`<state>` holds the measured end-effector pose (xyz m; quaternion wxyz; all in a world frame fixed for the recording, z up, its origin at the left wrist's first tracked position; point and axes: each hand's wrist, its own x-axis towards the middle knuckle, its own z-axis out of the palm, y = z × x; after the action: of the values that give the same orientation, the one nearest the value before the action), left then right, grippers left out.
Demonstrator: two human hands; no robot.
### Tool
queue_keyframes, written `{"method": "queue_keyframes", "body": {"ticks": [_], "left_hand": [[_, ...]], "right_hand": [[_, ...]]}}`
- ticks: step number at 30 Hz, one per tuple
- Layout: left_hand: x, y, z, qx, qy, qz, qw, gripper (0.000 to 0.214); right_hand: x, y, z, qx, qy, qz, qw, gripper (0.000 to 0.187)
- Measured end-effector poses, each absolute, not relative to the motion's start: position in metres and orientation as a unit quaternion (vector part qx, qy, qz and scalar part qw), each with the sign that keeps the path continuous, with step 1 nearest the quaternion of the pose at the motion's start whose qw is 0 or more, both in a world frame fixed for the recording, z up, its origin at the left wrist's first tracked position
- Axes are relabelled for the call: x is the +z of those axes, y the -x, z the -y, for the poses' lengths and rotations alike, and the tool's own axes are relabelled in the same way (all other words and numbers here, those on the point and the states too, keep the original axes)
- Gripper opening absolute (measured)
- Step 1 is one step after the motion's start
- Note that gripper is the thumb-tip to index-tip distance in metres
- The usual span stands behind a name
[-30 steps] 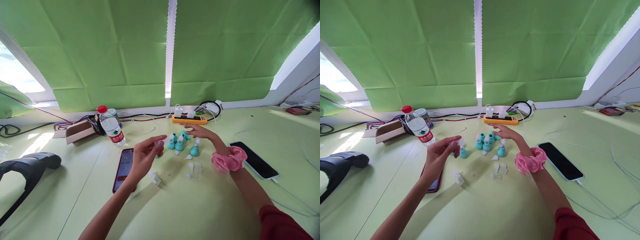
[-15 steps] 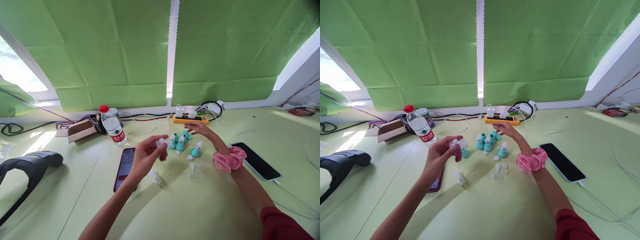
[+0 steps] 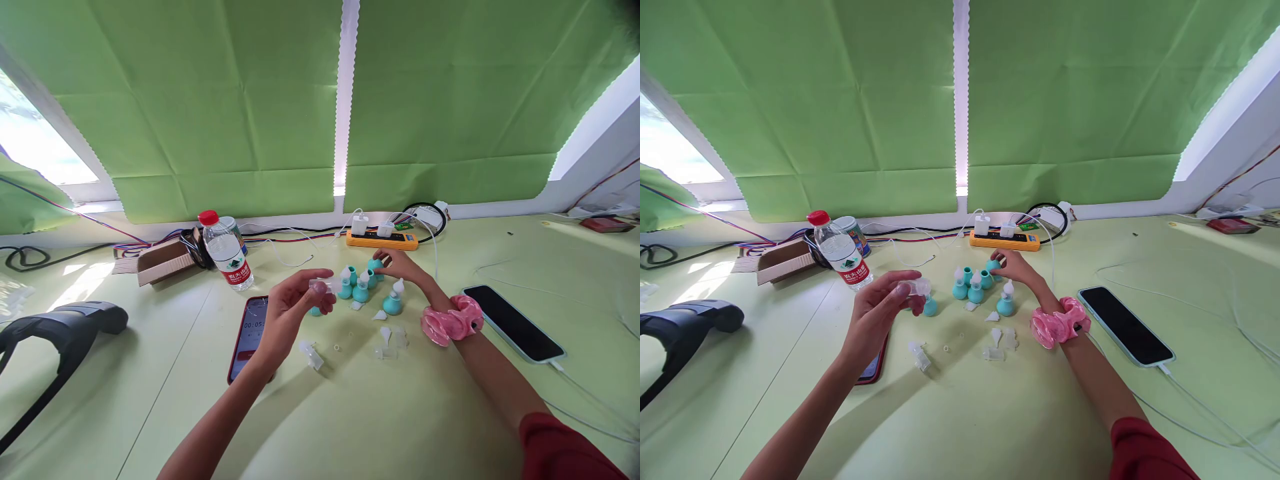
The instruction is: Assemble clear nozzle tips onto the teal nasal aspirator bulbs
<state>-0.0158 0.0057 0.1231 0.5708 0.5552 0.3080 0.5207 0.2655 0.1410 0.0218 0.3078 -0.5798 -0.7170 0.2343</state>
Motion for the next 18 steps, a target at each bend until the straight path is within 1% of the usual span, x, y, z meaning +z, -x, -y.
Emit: {"method": "queue_keyframes", "body": {"ticks": [2, 4, 5, 6, 7, 8, 9, 10, 13, 15, 18], "left_hand": [[0.125, 0.015, -0.005, 0.519, -0.552, -0.309, 0.575, 0.025], [0.127, 0.014, -0.003, 0.516, -0.549, -0.323, 0.573, 0.029], [0.128, 0.013, -0.002, 0.512, -0.547, -0.332, 0.573, 0.03], [0.129, 0.013, -0.001, 0.506, -0.547, -0.338, 0.574, 0.029], [0.13, 0.013, 0.0, 0.498, -0.548, -0.341, 0.579, 0.027], [0.13, 0.013, 0.001, 0.492, -0.55, -0.337, 0.584, 0.025], [0.131, 0.014, 0.002, 0.489, -0.553, -0.33, 0.588, 0.023], [0.131, 0.014, 0.003, 0.489, -0.556, -0.322, 0.59, 0.021], [0.132, 0.017, 0.005, 0.491, -0.57, -0.307, 0.582, 0.019], [0.132, 0.018, 0.007, 0.489, -0.581, -0.297, 0.579, 0.02], [0.133, 0.019, 0.009, 0.489, -0.593, -0.286, 0.572, 0.019]], "right_hand": [[0.035, -0.264, -0.137, 0.198, 0.593, 0.704, 0.338, 0.038], [0.054, -0.26, -0.127, 0.17, 0.59, 0.685, 0.393, 0.05], [0.064, -0.257, -0.12, 0.167, 0.575, 0.674, 0.433, 0.055], [0.075, -0.253, -0.112, 0.174, 0.545, 0.669, 0.475, 0.057], [0.086, -0.248, -0.102, 0.194, 0.503, 0.678, 0.499, 0.052], [0.097, -0.243, -0.09, 0.217, 0.452, 0.695, 0.515, 0.043], [0.107, -0.237, -0.078, 0.238, 0.403, 0.714, 0.521, 0.036], [0.115, -0.23, -0.065, 0.254, 0.36, 0.735, 0.516, 0.034], [0.132, -0.209, -0.029, 0.285, 0.276, 0.777, 0.488, 0.032], [0.136, -0.197, -0.011, 0.299, 0.261, 0.785, 0.475, 0.033], [0.136, -0.185, 0.003, 0.29, 0.268, 0.787, 0.474, 0.04]]}}
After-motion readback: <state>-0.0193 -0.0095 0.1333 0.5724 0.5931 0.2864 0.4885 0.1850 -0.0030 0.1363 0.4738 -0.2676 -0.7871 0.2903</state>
